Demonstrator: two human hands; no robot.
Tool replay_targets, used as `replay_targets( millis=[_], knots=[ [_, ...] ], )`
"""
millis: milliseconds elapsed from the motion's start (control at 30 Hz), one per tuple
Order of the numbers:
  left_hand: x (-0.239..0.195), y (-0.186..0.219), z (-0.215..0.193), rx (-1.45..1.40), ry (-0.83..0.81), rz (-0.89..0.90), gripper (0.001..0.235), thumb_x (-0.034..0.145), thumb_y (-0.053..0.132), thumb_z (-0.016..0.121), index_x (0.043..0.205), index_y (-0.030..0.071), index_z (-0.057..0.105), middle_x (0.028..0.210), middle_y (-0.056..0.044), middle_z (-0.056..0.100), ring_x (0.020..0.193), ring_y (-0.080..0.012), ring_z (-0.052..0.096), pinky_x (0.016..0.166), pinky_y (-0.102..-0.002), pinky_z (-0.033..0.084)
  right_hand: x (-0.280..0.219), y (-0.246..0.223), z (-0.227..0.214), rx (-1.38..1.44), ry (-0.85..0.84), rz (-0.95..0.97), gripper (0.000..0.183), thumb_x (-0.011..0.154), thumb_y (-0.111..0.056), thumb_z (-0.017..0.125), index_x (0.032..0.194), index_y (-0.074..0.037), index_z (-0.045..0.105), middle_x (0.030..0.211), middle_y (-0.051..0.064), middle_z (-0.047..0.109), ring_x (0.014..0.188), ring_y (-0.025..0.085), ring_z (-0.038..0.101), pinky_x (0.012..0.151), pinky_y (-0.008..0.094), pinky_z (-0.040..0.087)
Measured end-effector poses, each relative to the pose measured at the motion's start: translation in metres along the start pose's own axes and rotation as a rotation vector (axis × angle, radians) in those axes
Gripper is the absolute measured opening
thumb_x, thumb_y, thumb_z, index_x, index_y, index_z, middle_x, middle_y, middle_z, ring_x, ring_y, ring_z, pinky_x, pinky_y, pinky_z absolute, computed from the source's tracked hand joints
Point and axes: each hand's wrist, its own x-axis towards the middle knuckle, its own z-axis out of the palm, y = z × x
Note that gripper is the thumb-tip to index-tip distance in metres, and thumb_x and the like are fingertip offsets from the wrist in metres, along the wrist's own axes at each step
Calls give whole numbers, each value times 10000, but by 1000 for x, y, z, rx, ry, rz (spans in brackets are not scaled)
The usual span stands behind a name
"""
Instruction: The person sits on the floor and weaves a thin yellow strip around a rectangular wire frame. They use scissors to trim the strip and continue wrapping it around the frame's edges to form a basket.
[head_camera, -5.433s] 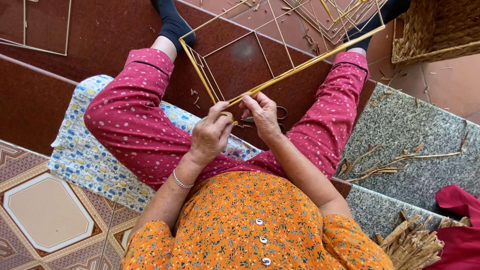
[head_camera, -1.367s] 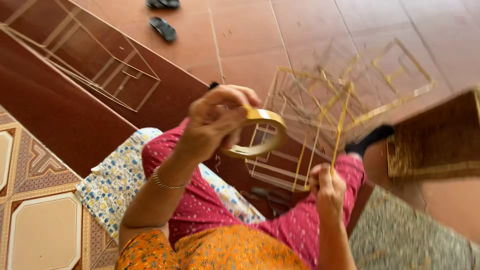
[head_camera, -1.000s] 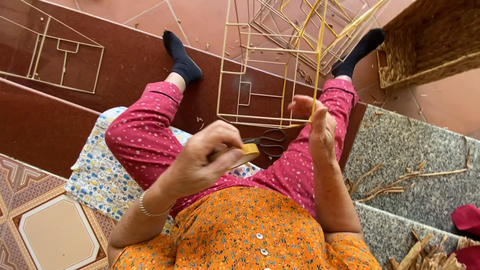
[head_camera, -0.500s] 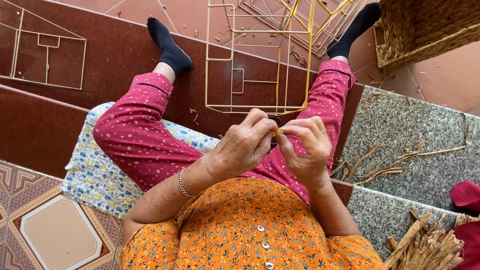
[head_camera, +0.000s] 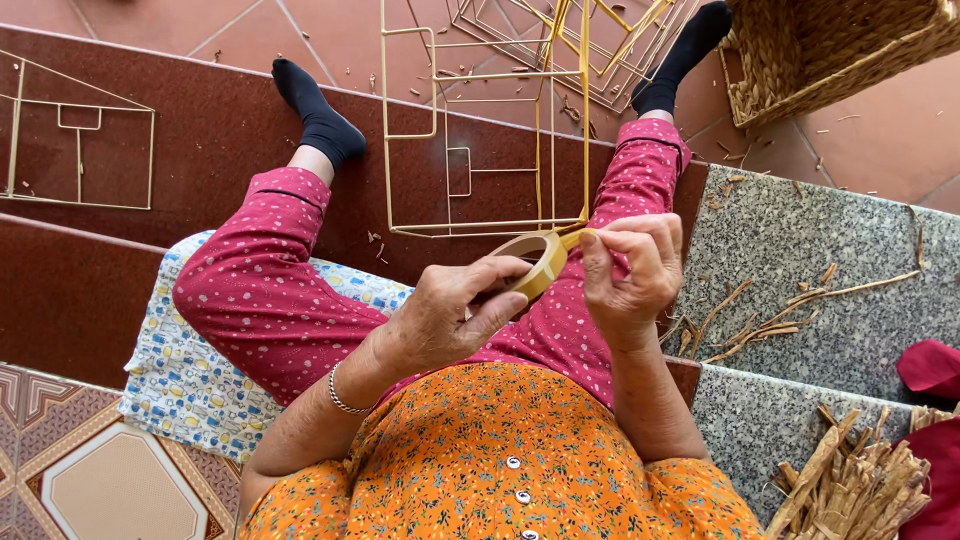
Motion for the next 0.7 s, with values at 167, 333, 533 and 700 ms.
replay_targets(
  millis=[167, 333, 533, 700],
  knots=[
    [11, -1, 4, -4, 90, -15, 244, 1000, 108, 710, 1208, -5, 656, 1028, -131, 773, 835, -133, 791, 684, -248, 614, 3, -2, 6, -54, -1, -13, 220, 893, 7, 854, 876, -45, 641, 916, 77, 636, 887, 226, 580, 790, 362, 480],
    [19, -4, 8, -15, 90, -10, 234, 1006, 99, 707, 1208, -10, 662, 1030, -121, 770, 808, -124, 762, 683, -257, 603, 1, 3, 10, -62, 21, 9, 254, 860, 35, 866, 844, -47, 626, 892, 78, 631, 851, 231, 590, 777, 363, 484],
    [21, -1, 7, -13, 79, 27, 252, 1000, 102, 713, 1213, -16, 649, 1052, -139, 758, 828, -136, 777, 688, -264, 611, -3, 10, 15, 49, 42, 105, 210, 927, 28, 829, 896, -22, 628, 954, 98, 641, 859, 182, 629, 766, 307, 526],
    [20, 0, 7, 9, 77, 24, 264, 991, 109, 716, 1214, -15, 651, 1047, -146, 761, 801, -149, 780, 666, -268, 612, -4, 15, 16, 461, 0, 283, 196, 989, 27, 766, 967, -30, 580, 1041, 97, 618, 967, 174, 660, 879, 309, 578]
  ],
)
